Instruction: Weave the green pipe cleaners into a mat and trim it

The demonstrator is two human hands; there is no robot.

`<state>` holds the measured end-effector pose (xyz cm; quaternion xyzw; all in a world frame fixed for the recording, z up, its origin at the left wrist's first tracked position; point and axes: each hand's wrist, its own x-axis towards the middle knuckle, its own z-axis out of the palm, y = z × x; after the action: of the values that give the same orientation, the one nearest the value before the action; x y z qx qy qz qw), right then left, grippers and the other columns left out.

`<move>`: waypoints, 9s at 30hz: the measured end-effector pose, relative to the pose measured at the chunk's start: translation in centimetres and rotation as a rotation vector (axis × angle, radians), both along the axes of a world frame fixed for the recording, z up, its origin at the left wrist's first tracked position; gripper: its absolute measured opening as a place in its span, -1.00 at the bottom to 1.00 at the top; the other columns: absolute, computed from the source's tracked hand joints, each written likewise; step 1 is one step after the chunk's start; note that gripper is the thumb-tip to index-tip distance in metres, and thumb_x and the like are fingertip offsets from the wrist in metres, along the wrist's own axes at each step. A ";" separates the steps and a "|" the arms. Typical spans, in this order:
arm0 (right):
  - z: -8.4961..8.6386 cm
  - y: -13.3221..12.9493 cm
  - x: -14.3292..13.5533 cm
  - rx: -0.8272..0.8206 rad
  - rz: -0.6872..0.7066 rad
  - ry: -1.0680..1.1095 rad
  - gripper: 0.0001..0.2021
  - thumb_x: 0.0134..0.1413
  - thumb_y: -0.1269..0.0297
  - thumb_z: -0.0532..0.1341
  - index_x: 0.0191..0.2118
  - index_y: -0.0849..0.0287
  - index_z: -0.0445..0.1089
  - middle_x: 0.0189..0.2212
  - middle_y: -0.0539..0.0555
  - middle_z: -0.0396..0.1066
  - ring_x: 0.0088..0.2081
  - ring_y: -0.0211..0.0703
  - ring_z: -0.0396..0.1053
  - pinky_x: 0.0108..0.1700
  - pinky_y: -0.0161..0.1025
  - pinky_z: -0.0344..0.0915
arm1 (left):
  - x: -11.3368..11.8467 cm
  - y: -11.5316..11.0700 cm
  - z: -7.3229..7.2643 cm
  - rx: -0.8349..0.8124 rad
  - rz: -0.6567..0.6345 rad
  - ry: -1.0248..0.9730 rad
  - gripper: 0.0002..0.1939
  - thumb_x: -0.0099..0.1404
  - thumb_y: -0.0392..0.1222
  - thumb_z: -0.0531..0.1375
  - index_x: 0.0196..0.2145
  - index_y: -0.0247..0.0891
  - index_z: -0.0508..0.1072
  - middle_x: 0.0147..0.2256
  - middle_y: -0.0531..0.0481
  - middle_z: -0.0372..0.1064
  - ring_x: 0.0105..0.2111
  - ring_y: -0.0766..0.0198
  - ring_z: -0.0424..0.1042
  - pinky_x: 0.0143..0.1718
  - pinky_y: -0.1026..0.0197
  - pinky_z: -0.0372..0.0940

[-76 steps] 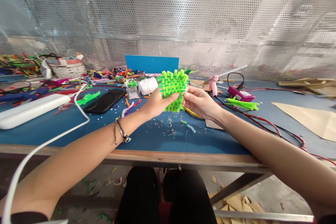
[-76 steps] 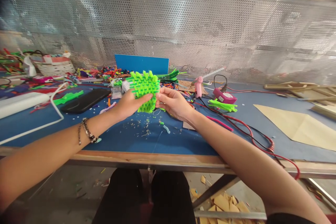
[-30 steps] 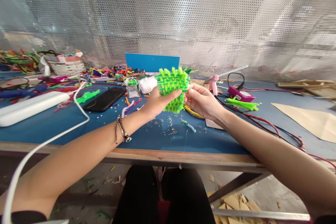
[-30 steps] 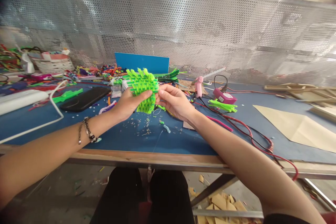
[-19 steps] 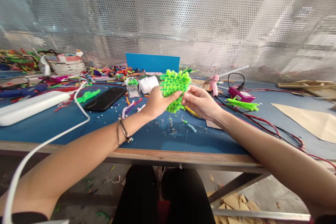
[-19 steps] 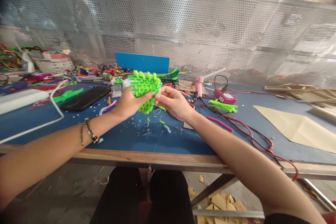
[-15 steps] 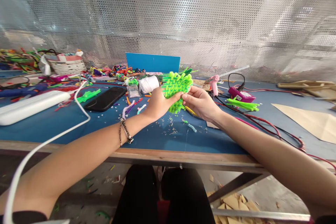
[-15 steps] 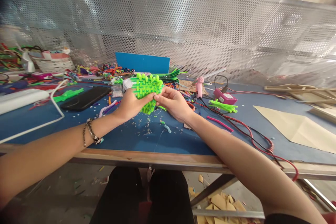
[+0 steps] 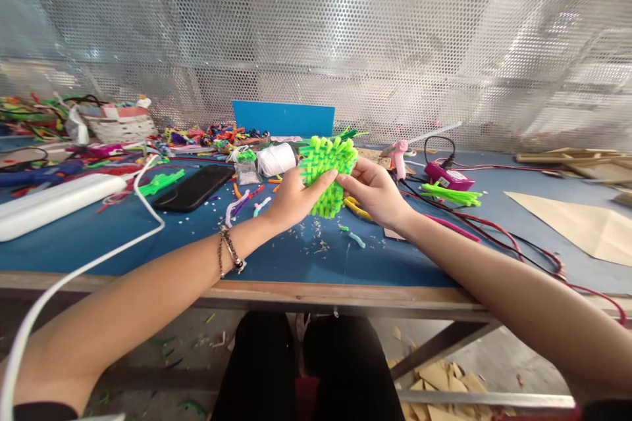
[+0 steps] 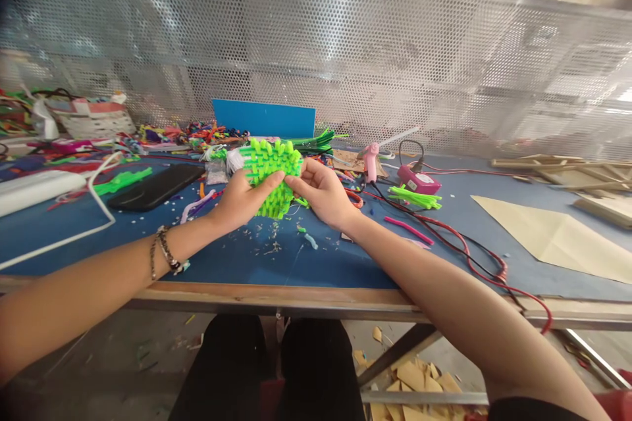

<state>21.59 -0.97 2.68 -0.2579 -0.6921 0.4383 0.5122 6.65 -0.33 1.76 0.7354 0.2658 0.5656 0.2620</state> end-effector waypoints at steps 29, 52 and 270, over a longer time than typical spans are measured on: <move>0.7 0.1 0.5 0.048 0.081 -0.029 -0.73 -0.16 0.13 0.31 -0.39 0.18 0.29 -0.60 -0.15 0.23 -0.62 -0.47 0.07 -0.57 -0.41 0.09 | -0.1 0.5 -0.1 0.208 -0.056 0.111 -0.78 0.22 -0.15 0.06 -0.27 -0.30 0.42 -0.19 -0.10 0.46 -0.11 0.17 0.40 -0.01 0.13 0.26; 0.5 0.4 1.1 0.048 0.078 -0.084 -0.67 -0.16 0.01 0.28 -0.46 0.19 0.26 -0.62 -0.13 0.24 -0.61 -0.44 0.17 -0.53 -0.39 0.16 | 0.0 0.5 -0.1 -0.014 -0.103 0.039 -0.79 0.11 -0.08 0.13 -0.38 -0.29 0.40 -0.39 -0.03 0.47 -0.36 0.23 0.44 -0.31 0.21 0.37; 1.2 -0.5 0.7 0.330 -0.196 -0.296 -0.96 -0.05 0.41 0.12 -0.41 0.18 0.21 -0.62 -0.13 0.13 -0.59 -0.44 0.10 -0.56 -0.40 0.10 | -0.5 0.2 1.3 -0.153 -0.011 0.286 -0.78 0.05 -0.17 0.18 -0.31 -0.29 0.38 -0.27 0.00 0.39 -0.18 0.20 0.32 -0.10 0.18 0.17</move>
<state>22.28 -1.47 3.88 -0.2979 -0.7935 0.2251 0.4805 6.11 -0.12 3.05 0.7877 0.3386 0.4320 0.2796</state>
